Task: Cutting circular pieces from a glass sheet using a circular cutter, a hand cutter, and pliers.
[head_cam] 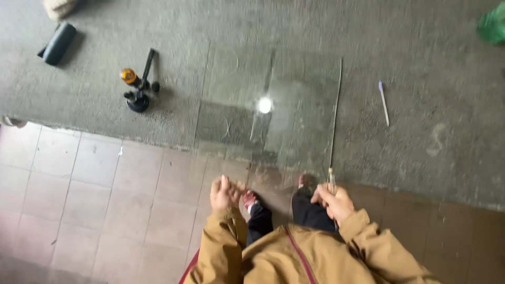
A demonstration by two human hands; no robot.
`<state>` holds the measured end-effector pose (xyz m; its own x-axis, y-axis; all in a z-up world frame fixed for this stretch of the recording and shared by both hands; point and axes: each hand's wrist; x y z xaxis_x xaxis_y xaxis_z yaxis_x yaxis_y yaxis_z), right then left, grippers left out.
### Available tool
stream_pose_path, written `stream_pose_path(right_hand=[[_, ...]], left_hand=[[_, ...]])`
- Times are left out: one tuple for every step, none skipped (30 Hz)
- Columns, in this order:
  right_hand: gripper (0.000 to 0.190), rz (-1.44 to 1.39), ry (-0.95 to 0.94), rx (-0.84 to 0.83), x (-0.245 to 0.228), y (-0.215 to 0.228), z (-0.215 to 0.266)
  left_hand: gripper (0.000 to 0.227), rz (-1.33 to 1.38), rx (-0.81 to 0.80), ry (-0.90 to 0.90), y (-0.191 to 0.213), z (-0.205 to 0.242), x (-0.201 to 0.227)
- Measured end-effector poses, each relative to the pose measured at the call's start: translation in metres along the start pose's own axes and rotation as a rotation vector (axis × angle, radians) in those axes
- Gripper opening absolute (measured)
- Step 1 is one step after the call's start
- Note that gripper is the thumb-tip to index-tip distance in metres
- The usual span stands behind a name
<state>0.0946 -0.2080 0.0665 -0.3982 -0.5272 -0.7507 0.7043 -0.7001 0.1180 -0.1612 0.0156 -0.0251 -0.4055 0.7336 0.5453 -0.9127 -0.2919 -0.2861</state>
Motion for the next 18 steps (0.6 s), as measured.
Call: stream_pose_path(right_hand=[[0.040, -0.008, -0.016, 0.007, 0.029, -0.003, -0.011], [0.033, -0.008, 0.024, 0.059, 0.058, -0.005, -0.021], [0.027, -0.007, 0.087, 0.113, 0.076, -0.008, -0.045], [0.027, -0.015, 0.093, 0.122, 0.071, -0.011, -0.034], [0.024, 0.038, 0.139, 0.159, 0.065, -0.012, -0.026], [0.022, 0.091, 0.185, 0.197, 0.061, -0.013, -0.019], [0.022, 0.090, 0.175, 0.200, 0.059, -0.016, -0.023], [0.023, 0.127, 0.217, 0.170, 0.057, -0.018, -0.028], [0.025, 0.164, 0.273, 0.139, 0.054, -0.018, -0.041], [0.025, 0.163, 0.277, 0.141, 0.060, -0.016, -0.027], [0.028, 0.108, 0.242, 0.121, 0.059, -0.016, -0.022], [0.030, 0.053, 0.208, 0.100, 0.059, -0.016, -0.017], [0.030, 0.063, 0.169, 0.099, 0.057, -0.013, 0.002], [0.033, 0.056, 0.144, 0.059, 0.055, -0.010, 0.020], [0.036, 0.031, 0.169, 0.028, 0.040, -0.015, 0.007], [0.036, 0.022, 0.179, 0.036, 0.044, -0.006, 0.021], [0.032, -0.034, 0.207, -0.035, 0.047, 0.007, 0.035], [0.028, -0.088, 0.236, -0.107, 0.049, 0.020, 0.049]], left_hand=[[0.036, -0.016, 0.006, 0.009, 0.000, 0.004, 0.008], [0.031, 0.062, 0.005, 0.044, -0.001, 0.009, 0.017], [0.026, 0.150, -0.014, 0.070, -0.017, 0.005, 0.029], [0.026, 0.144, -0.025, 0.070, -0.018, 0.006, 0.034], [0.021, 0.133, -0.018, 0.080, -0.018, 0.007, 0.036], [0.018, 0.123, -0.010, 0.089, -0.018, 0.008, 0.038], [0.018, 0.115, -0.004, 0.095, -0.021, 0.004, 0.039], [0.017, 0.139, -0.021, 0.096, -0.023, 0.000, 0.039], [0.017, 0.171, -0.047, 0.091, -0.031, -0.010, 0.037], [0.017, 0.172, -0.051, 0.090, -0.018, -0.005, 0.033], [0.018, 0.178, -0.047, 0.091, -0.016, -0.007, 0.033], [0.018, 0.185, -0.043, 0.093, -0.014, -0.009, 0.032], [0.018, 0.174, -0.010, 0.114, -0.006, 0.013, 0.034], [0.018, 0.176, -0.032, 0.111, 0.001, 0.035, 0.036], [0.018, 0.184, -0.102, 0.084, -0.017, 0.033, 0.049], [0.018, 0.178, -0.116, 0.081, -0.003, 0.043, 0.045], [0.015, 0.182, -0.109, 0.090, 0.005, 0.052, 0.038], [0.013, 0.185, -0.101, 0.098, 0.013, 0.060, 0.032]])
Point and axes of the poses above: each hand's wrist, its own z-axis away from the middle knuckle, its own y-axis out of the back of the hand, x = y × z, and after that the axes turned 2 degrees about y, right-handed
